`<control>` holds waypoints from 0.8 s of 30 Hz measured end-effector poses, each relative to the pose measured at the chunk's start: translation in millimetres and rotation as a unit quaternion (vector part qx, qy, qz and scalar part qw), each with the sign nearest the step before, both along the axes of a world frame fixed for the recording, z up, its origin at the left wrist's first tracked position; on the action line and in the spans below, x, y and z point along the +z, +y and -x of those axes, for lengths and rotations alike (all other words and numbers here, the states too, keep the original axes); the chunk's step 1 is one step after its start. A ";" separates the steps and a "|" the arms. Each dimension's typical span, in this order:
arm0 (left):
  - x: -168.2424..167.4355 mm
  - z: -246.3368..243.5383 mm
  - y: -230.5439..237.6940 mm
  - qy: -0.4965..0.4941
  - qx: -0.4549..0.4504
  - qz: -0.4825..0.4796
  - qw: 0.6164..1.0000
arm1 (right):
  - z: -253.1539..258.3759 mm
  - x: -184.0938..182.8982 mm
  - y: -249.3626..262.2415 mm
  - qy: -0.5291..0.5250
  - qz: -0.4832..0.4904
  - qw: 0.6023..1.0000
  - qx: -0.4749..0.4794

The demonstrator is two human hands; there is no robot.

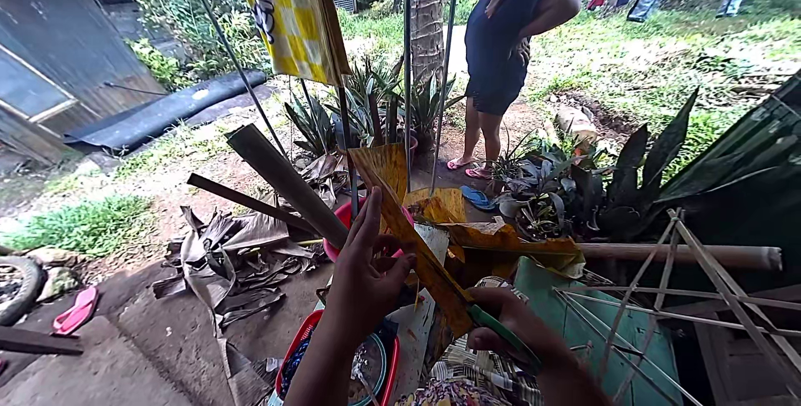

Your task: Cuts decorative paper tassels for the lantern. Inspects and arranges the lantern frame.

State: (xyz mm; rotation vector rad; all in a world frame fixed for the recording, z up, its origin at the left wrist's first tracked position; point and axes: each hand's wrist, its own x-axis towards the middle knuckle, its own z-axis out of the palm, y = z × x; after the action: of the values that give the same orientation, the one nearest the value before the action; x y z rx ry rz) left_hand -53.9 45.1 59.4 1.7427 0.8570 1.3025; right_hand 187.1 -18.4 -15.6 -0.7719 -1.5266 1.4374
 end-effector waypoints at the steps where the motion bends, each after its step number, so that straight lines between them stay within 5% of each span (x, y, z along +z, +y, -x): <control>1: -0.5 0.3 -0.1 0.001 0.000 0.000 1.000 | 1.7 0.5 0.4 0.001 0.001 1.000 -0.001; 24: -3.0 -11.9 -8.2 0.006 -0.028 0.022 0.999 | 16.1 -5.8 -2.0 0.058 -0.007 0.996 -0.065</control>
State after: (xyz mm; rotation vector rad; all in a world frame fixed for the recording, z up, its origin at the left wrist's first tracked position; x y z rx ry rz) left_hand -41.9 36.9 56.4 1.7294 0.8308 1.2287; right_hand 171.0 -20.4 -21.4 -0.7521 -1.3736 1.3499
